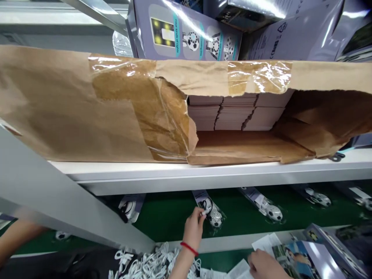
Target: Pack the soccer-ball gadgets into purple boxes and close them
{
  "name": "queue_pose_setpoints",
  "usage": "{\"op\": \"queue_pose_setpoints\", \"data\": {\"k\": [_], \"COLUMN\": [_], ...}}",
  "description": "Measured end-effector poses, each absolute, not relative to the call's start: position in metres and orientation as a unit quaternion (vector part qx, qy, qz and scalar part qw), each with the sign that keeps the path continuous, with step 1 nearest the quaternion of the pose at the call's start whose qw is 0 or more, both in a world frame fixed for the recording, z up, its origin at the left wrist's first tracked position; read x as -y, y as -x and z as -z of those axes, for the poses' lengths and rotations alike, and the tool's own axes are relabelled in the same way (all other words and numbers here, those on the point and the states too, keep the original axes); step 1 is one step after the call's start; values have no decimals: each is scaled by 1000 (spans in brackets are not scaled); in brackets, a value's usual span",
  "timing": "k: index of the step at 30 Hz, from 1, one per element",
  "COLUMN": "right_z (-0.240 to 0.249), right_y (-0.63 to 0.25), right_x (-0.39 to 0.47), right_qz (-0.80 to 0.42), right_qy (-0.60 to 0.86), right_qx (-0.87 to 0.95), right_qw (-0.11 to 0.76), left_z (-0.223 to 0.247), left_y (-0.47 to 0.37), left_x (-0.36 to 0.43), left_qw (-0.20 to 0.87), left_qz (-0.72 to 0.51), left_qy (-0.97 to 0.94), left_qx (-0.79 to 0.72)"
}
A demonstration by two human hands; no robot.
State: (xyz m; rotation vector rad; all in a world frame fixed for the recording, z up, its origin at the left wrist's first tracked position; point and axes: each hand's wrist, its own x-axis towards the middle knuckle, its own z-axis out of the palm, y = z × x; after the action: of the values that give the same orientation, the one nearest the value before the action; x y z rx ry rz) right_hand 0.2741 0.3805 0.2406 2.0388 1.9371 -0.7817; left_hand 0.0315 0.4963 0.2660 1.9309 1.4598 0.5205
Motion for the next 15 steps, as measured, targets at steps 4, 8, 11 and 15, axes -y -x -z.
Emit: {"op": "queue_pose_setpoints", "data": {"k": [4,8,11,15], "right_z": [-287,-305,-284,-240], "right_y": [-282,-287,-279,-250], "right_x": [-398,-424,-451,-481], "right_qz": [303,177,15,13], "right_qy": [-684,-682,-639,-594], "right_qx": [-663,-706,-768,-804], "right_qw": [21,-63,-44,5], "left_z": [-227,-206,-205,-218], "left_y": [-80,-100,-101,-85], "left_x": [-524,-520,-508,-483], "left_qw": [262,234,231,237], "left_qz": [-130,-56,-36,-49], "left_qy": [-776,-804,-816,-812], "left_qx": [-558,-544,-529,-532]}}
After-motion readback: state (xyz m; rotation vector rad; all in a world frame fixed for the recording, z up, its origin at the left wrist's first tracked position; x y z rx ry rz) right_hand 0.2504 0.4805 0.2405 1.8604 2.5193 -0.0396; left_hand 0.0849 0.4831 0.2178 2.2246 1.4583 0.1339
